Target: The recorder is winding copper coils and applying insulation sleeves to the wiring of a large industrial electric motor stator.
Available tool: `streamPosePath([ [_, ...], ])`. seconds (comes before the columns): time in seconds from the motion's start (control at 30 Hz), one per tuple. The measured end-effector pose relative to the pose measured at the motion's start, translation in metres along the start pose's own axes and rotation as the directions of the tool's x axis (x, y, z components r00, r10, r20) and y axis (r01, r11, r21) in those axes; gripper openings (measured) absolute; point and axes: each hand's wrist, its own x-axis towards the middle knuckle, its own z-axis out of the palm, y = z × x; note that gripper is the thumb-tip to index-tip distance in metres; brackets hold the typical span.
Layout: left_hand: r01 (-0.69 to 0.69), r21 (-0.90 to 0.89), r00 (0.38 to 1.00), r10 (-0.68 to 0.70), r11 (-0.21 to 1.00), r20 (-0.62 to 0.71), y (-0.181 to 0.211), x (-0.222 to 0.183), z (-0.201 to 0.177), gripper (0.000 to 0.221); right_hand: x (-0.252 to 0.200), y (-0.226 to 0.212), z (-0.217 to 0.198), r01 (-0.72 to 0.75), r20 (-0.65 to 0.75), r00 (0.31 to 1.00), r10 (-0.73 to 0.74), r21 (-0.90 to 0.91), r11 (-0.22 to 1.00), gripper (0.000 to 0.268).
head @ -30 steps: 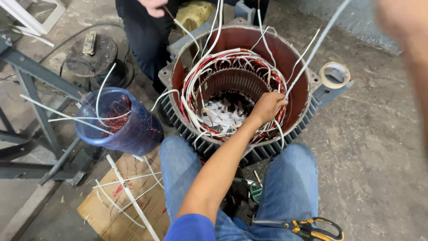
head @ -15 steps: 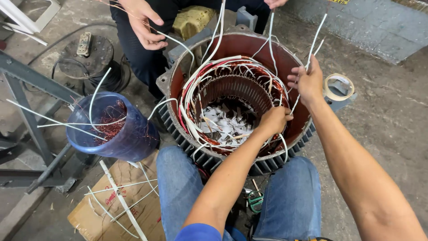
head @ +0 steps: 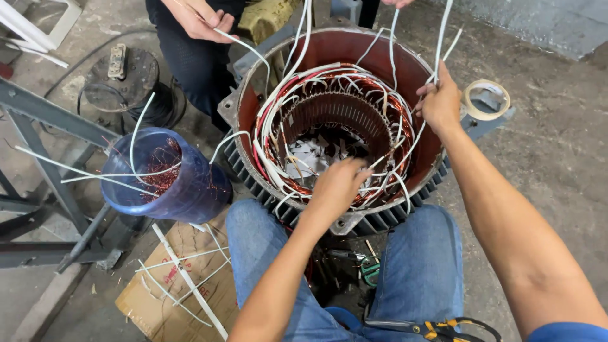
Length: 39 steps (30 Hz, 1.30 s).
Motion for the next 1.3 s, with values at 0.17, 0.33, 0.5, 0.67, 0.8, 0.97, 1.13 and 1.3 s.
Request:
streamPosePath([
  [0.17, -0.055, 0.146, 0.998, 0.050, 0.988, 0.033, -0.010, -0.053, 0.006, 0.026, 0.001, -0.002, -0.001, -0.014, -0.007, 1.000, 0.014, -0.001, 1.000, 0.067],
  [0.33, -0.002, 0.304, 0.978, -0.063, 0.953, 0.201, 0.004, -0.039, 0.009, 0.055, -0.002, -0.020, -0.006, -0.075, 0.038, 0.996, 0.075, 0.008, 0.997, 0.061],
  [0.5, 0.034, 0.317, 0.982, -0.091, 0.948, 0.168, 0.004, -0.039, 0.010, 0.060, 0.002, -0.021, -0.001, 0.004, 0.045, 0.999, -0.005, 0.035, 0.999, 0.061],
  [0.67, 0.020, 0.324, 0.994, -0.054, 0.946, 0.096, 0.006, -0.043, 0.012, 0.058, -0.012, -0.039, -0.004, 0.072, 0.068, 0.994, -0.080, 0.110, 0.991, 0.063],
  [0.8, 0.052, 0.313, 0.998, -0.059, 0.948, 0.014, 0.003, -0.044, 0.015, 0.056, -0.015, -0.032, -0.014, 0.195, 0.125, 0.969, -0.214, 0.151, 0.969, 0.053],
  [0.97, 0.047, 0.285, 0.989, -0.005, 0.957, -0.146, -0.012, -0.042, 0.025, 0.044, -0.062, -0.037, -0.018, 0.232, 0.183, 0.962, -0.203, -0.157, 0.960, 0.064],
  [1.13, -0.024, -0.016, 0.961, 0.018, 1.000, -0.275, -0.036, -0.040, 0.033, 0.036, -0.089, 0.016, -0.014, 0.101, 0.303, 0.943, -0.138, 0.135, 0.986, 0.050],
  [1.3, 0.007, -0.129, 0.988, -0.027, 0.992, -0.154, -0.039, -0.002, 0.050, 0.038, -0.114, 0.009, -0.013, 0.093, 0.246, 0.956, -0.160, 0.265, 0.960, 0.021],
])
